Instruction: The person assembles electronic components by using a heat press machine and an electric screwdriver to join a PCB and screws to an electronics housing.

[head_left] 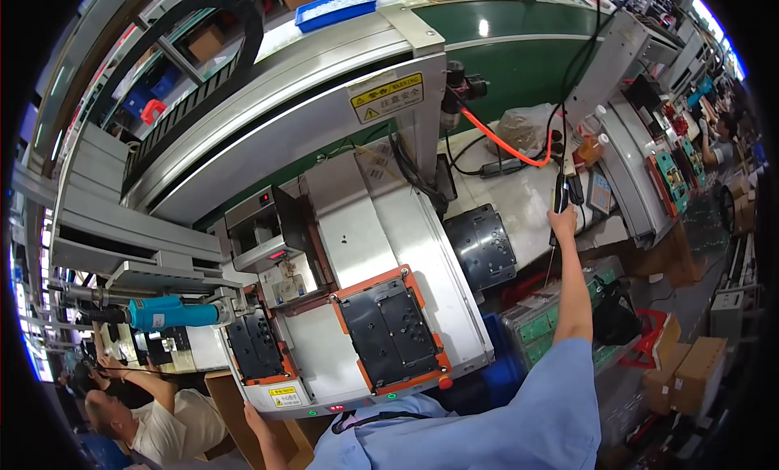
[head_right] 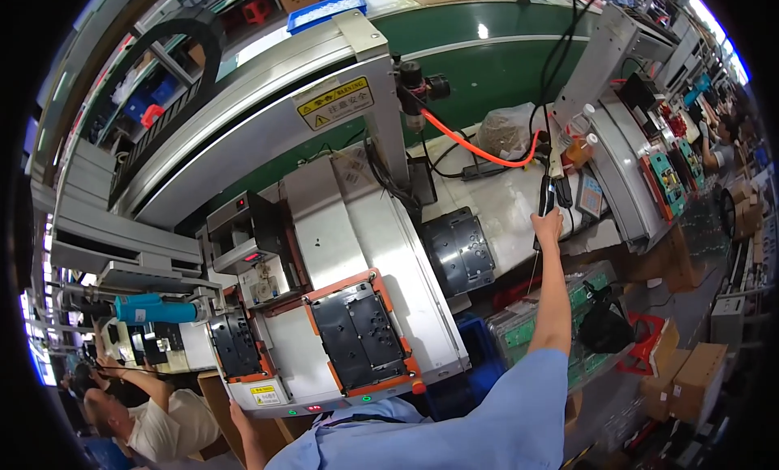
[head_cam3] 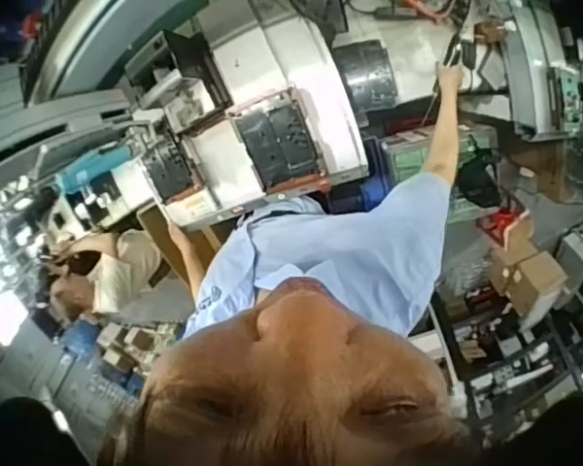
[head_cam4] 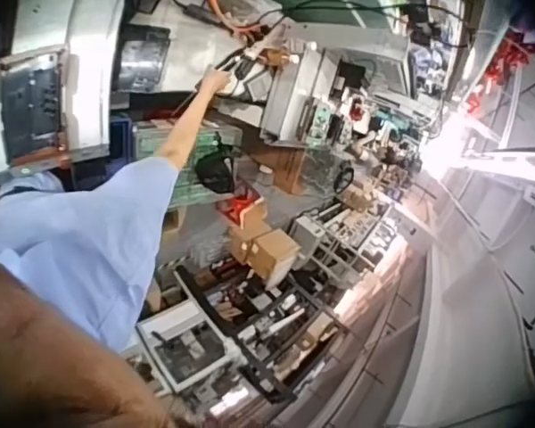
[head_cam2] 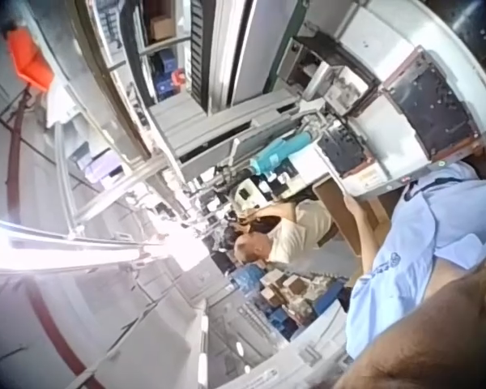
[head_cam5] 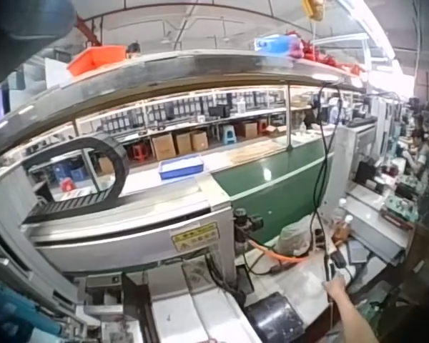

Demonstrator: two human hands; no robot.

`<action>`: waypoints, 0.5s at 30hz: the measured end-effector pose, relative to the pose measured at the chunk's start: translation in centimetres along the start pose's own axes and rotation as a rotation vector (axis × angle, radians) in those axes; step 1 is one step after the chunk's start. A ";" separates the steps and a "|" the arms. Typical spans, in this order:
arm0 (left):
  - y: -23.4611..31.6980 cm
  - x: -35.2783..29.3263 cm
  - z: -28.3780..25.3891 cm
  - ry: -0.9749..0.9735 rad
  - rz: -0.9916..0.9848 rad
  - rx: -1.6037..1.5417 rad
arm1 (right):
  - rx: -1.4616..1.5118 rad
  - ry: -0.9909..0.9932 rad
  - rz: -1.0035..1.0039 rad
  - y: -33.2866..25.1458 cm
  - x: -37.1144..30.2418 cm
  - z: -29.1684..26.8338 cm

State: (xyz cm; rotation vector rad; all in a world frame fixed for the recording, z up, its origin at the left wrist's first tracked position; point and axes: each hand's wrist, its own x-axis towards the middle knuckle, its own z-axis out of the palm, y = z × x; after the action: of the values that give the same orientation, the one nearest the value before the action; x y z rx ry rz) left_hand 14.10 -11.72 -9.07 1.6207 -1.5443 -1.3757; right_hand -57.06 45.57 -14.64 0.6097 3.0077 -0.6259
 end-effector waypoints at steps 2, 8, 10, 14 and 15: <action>-0.1 0.4 0.3 0.013 0.013 0.025 | 0.027 0.096 -0.013 2.1 -0.5 -0.7; -1.0 0.5 0.9 0.043 0.110 0.009 | 1.329 -0.492 0.120 1.2 -10.0 -8.6; -1.6 0.8 1.0 0.009 0.151 -0.024 | 1.529 -0.480 0.059 0.1 -13.2 -11.5; -3.1 2.5 1.2 -0.063 0.237 -0.104 | 1.984 -0.141 -0.377 -1.7 -16.5 -19.3; -3.2 3.0 1.3 -0.022 0.239 -0.017 | 2.031 -0.049 -0.443 -2.4 -17.0 -21.6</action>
State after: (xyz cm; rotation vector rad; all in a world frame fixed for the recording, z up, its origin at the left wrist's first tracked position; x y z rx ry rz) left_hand 13.83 -13.46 -13.31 1.3639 -1.6729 -1.2766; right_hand -40.79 45.59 7.63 -0.2764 1.2581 -3.2552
